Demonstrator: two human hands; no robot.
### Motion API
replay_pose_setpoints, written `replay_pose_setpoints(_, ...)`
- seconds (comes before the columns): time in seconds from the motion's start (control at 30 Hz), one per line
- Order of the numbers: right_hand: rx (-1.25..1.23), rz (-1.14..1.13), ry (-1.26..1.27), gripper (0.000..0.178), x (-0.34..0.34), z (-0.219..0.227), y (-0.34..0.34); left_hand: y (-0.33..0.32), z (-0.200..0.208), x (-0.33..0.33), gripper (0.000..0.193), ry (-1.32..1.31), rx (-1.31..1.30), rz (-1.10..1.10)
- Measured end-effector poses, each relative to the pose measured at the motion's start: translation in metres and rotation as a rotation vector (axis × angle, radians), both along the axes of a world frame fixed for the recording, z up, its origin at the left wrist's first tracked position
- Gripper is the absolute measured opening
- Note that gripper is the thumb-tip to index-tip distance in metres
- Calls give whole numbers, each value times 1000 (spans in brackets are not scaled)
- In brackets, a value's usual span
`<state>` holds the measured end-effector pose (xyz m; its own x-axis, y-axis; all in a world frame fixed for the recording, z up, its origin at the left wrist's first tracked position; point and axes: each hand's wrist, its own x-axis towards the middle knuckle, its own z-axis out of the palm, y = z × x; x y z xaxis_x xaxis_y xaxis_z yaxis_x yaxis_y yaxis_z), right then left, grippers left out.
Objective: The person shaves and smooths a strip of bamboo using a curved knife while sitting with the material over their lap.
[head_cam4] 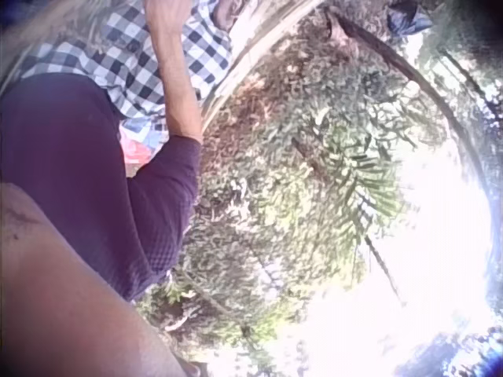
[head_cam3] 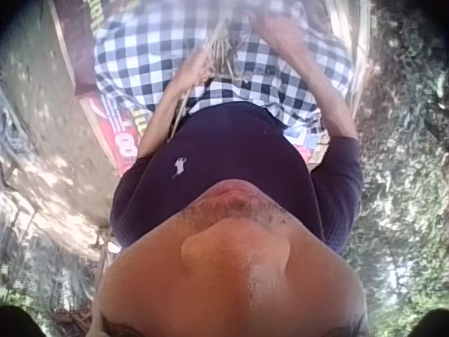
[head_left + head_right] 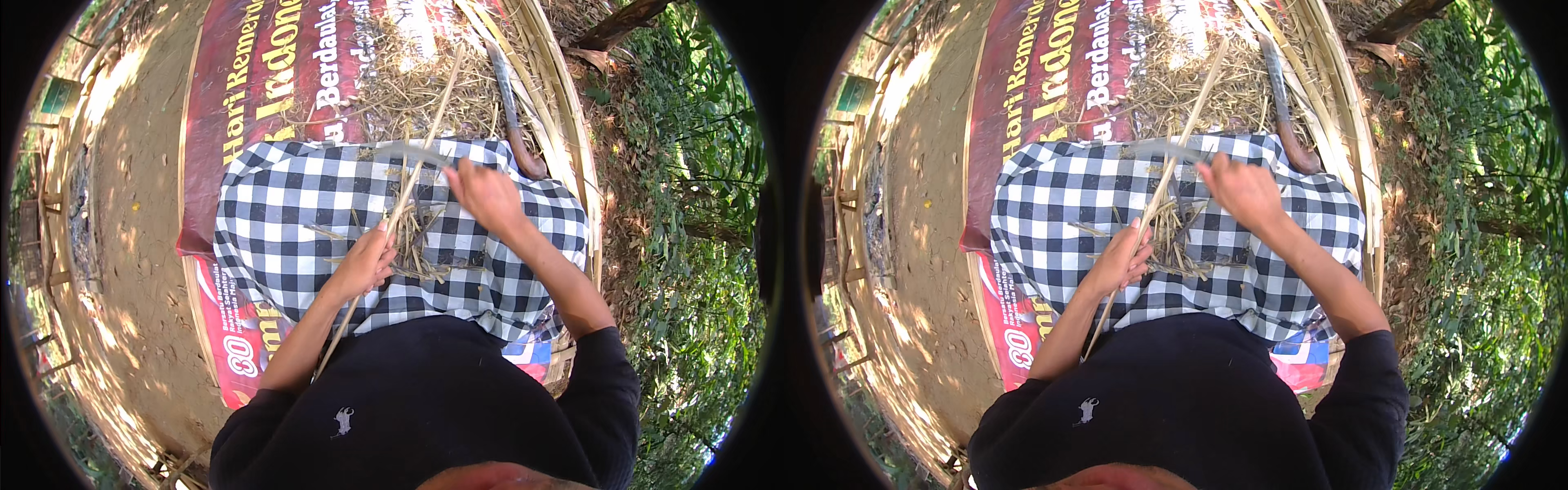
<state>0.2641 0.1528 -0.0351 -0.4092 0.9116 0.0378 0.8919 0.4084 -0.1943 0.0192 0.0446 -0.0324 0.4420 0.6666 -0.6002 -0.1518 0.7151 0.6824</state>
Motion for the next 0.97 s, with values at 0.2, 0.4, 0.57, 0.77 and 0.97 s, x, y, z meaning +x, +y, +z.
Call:
replay_pose_setpoints(0.2,129,-200,-48,48,29,-9,45,4,6,-1,43,-6,13,-36)
replay_pose_setpoints(0.4,160,-123,-10,47,17,-15,30,-1,0,-2,42,30,1,9)
replay_pose_setpoints(0.57,61,81,-26,46,-8,3,-12,-1,0,0,42,41,10,25)
replay_pose_setpoints(0.77,29,-219,-31,44,15,-13,24,7,0,-7,40,69,30,31)
replay_pose_setpoints(0.97,75,-206,-70,45,13,-18,44,7,3,1,40,253,153,4)
